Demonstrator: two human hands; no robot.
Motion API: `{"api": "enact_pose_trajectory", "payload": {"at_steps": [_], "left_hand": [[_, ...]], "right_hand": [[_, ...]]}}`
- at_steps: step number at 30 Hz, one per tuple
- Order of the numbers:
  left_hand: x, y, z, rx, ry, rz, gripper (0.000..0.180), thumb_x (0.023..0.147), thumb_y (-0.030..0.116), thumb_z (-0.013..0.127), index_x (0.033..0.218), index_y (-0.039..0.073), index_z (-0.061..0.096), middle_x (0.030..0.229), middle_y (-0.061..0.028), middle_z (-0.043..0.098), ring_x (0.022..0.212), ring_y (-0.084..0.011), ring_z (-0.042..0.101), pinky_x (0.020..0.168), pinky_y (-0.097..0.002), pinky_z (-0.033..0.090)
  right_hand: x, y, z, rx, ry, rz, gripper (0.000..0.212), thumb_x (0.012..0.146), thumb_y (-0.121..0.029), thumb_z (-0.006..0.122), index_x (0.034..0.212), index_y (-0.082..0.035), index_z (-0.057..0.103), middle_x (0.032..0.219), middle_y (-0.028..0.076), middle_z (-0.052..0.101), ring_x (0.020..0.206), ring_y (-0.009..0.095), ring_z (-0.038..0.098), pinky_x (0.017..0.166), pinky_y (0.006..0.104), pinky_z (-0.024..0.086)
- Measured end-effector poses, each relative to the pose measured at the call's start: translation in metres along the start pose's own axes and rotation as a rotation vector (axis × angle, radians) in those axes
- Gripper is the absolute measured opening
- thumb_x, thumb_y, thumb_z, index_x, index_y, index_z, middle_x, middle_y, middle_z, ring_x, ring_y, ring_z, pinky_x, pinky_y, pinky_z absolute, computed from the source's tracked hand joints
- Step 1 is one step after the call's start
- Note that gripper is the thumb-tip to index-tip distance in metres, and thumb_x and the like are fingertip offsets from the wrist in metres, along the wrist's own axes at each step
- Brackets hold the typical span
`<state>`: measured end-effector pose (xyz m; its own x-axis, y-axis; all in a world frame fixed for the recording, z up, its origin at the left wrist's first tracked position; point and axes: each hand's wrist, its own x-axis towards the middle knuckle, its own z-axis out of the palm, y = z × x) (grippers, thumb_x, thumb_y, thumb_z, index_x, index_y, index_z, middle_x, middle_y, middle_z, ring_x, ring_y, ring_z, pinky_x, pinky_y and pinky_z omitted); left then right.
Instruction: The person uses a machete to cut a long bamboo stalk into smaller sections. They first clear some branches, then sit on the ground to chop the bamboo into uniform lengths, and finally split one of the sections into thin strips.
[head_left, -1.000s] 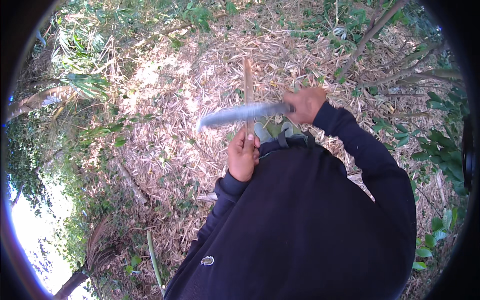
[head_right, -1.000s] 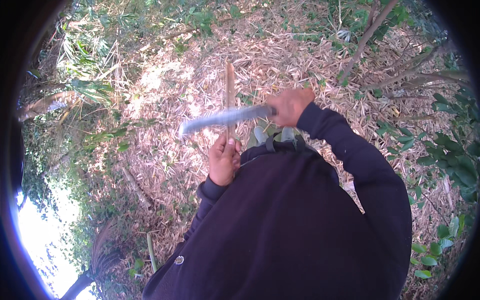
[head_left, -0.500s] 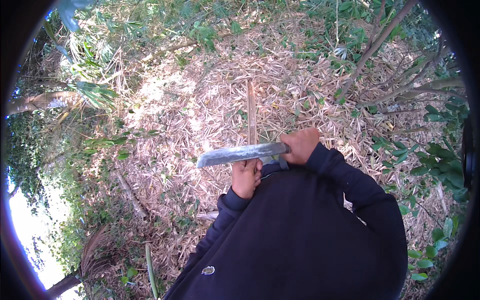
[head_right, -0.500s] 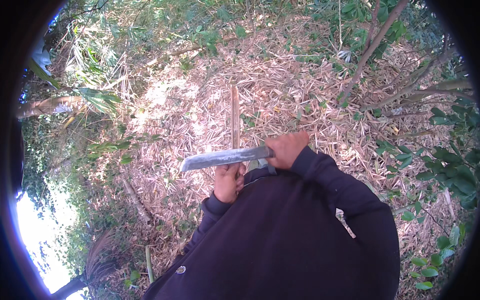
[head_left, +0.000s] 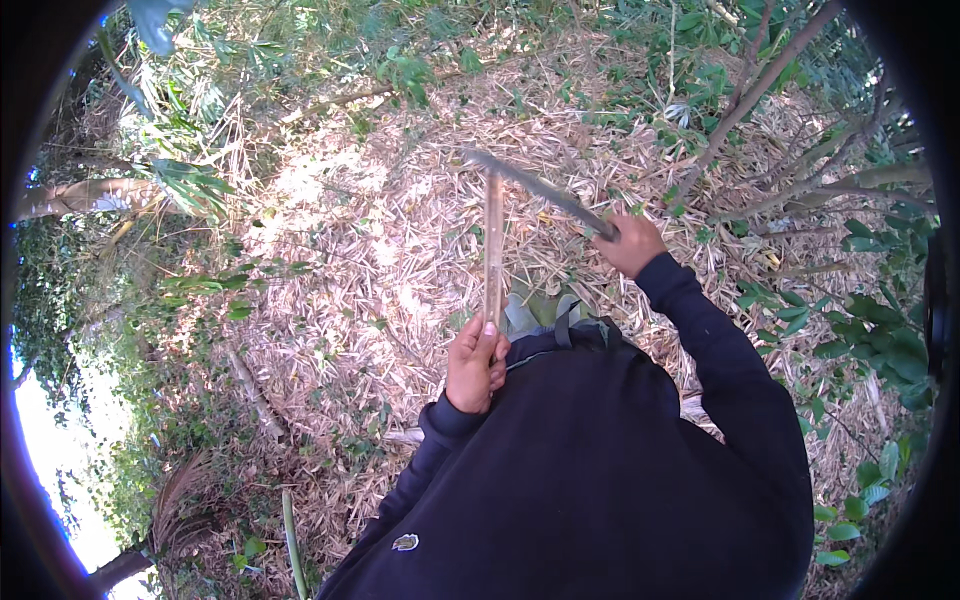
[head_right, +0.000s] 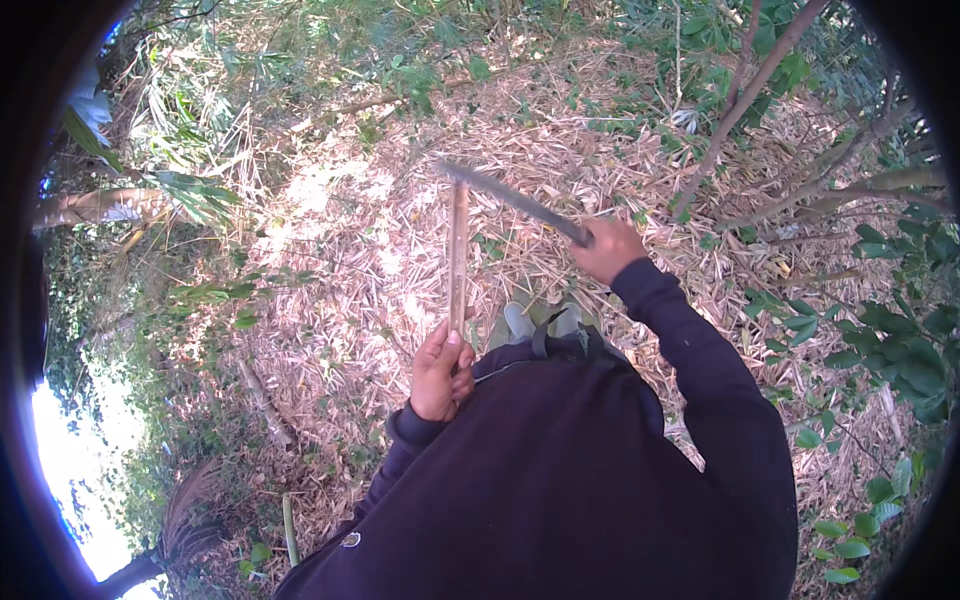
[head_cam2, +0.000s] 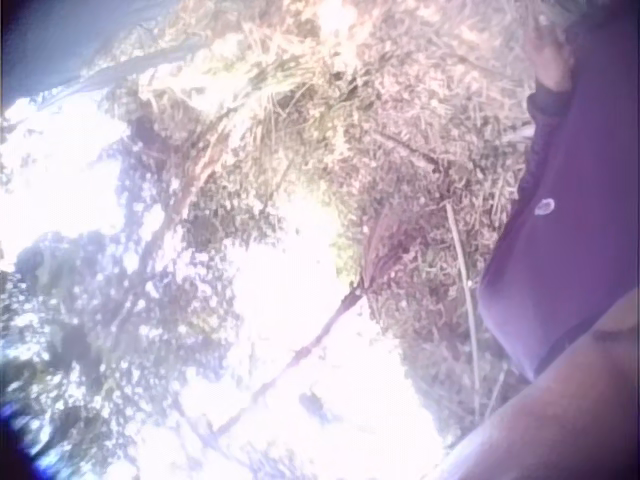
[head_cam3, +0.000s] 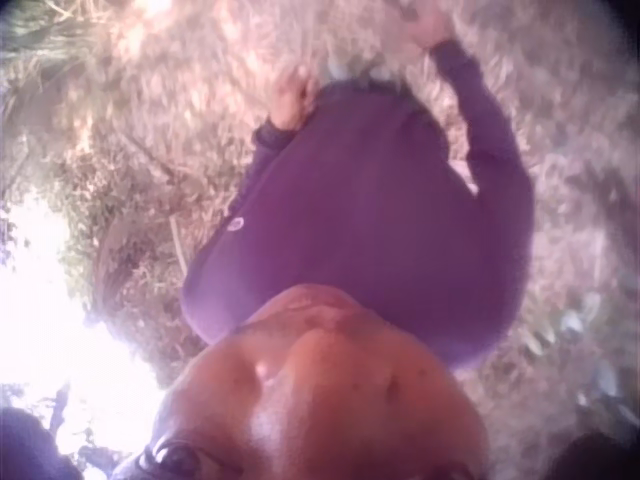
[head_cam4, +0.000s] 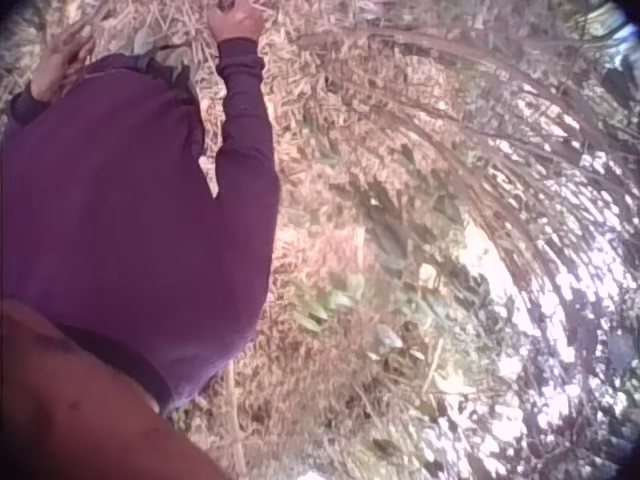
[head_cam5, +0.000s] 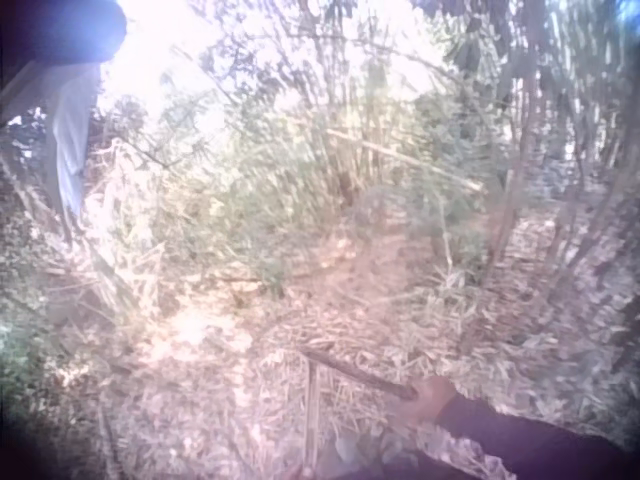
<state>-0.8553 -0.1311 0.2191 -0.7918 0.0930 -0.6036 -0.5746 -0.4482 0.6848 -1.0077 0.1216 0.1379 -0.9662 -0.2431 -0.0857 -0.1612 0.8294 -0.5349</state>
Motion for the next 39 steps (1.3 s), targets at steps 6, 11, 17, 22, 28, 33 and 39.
{"api": "enact_pose_trajectory", "payload": {"at_steps": [6, 11, 17, 22, 28, 33, 39], "left_hand": [[0.032, -0.031, -0.082, 0.101, 0.314, 0.137, 0.016, 0.098, 0.020, 0.044, 0.110, 0.011, 0.051, 0.065, 0.0031, 0.047, 0.039, -0.0024, 0.034, 0.032, -0.0178, 0.026], [0.033, -0.045, -0.173, 0.118, 0.518, 0.114, 0.010, 0.096, 0.017, 0.044, 0.103, 0.012, 0.048, 0.065, 0.0015, 0.048, 0.038, -0.0043, 0.035, 0.030, -0.0205, 0.028], [0.056, -0.077, -0.228, -0.075, 0.649, 0.098, 0.008, 0.096, 0.017, 0.043, 0.093, 0.010, 0.045, 0.069, -0.0033, 0.049, 0.039, -0.0109, 0.038, 0.032, -0.0250, 0.029], [0.053, -0.094, -0.238, -0.159, 0.696, 0.022, 0.008, 0.095, 0.018, 0.043, 0.092, 0.010, 0.046, 0.072, -0.0039, 0.048, 0.046, -0.0108, 0.039, 0.036, -0.0242, 0.030], [0.039, -0.119, -0.230, -0.252, 0.771, 0.052, 0.008, 0.092, 0.018, 0.051, 0.094, 0.011, 0.049, 0.067, 0.0000, 0.044, 0.046, -0.0095, 0.038, 0.036, -0.0233, 0.029], [0.016, -0.150, -0.168, 0.048, 0.581, -0.042, 0.012, 0.092, 0.023, 0.056, 0.094, 0.011, 0.053, 0.063, 0.0028, 0.049, 0.044, -0.0059, 0.039, 0.037, -0.0222, 0.032], [0.006, -0.182, -0.137, 0.391, 0.536, 0.384, 0.021, 0.095, 0.018, 0.048, 0.108, 0.003, 0.057, 0.090, -0.0082, 0.061, 0.082, -0.0166, 0.057, 0.077, -0.0286, 0.045]], "right_hand": [[-0.033, -0.013, -0.007, 0.000, -0.162, 0.050, 0.028, 0.070, -0.032, 0.064, 0.072, -0.005, 0.060, 0.066, 0.018, 0.060, 0.068, 0.037, 0.061, 0.065, 0.0463, 0.048], [-0.047, 0.003, 0.004, 0.080, -0.227, 0.272, 0.032, 0.072, -0.035, 0.063, 0.081, -0.004, 0.066, 0.075, 0.019, 0.063, 0.074, 0.037, 0.062, 0.069, 0.0445, 0.048], [-0.056, 0.016, 0.011, 0.075, -0.257, 0.292, 0.036, 0.073, -0.036, 0.065, 0.083, -0.002, 0.066, 0.071, 0.019, 0.063, 0.071, 0.036, 0.062, 0.068, 0.0424, 0.049], [-0.056, 0.012, 0.009, 0.079, -0.299, 0.283, 0.037, 0.073, -0.037, 0.066, 0.080, 0.000, 0.064, 0.069, 0.018, 0.062, 0.069, 0.036, 0.062, 0.066, 0.0415, 0.048], [-0.054, 0.001, 0.007, 0.087, -0.359, 0.224, 0.040, 0.074, -0.037, 0.066, 0.090, -0.002, 0.062, 0.070, 0.016, 0.061, 0.067, 0.035, 0.061, 0.064, 0.0415, 0.048], [-0.044, -0.022, -0.009, 0.136, -0.487, 0.034, 0.047, 0.076, -0.032, 0.065, 0.113, -0.004, 0.056, 0.070, 0.014, 0.061, 0.067, 0.032, 0.061, 0.064, 0.0399, 0.048], [-0.043, -0.089, -0.087, -0.234, -0.498, -0.370, 0.039, 0.077, -0.031, 0.067, 0.108, -0.010, 0.057, 0.067, 0.012, 0.062, 0.064, 0.033, 0.061, 0.057, 0.0411, 0.048]]}}
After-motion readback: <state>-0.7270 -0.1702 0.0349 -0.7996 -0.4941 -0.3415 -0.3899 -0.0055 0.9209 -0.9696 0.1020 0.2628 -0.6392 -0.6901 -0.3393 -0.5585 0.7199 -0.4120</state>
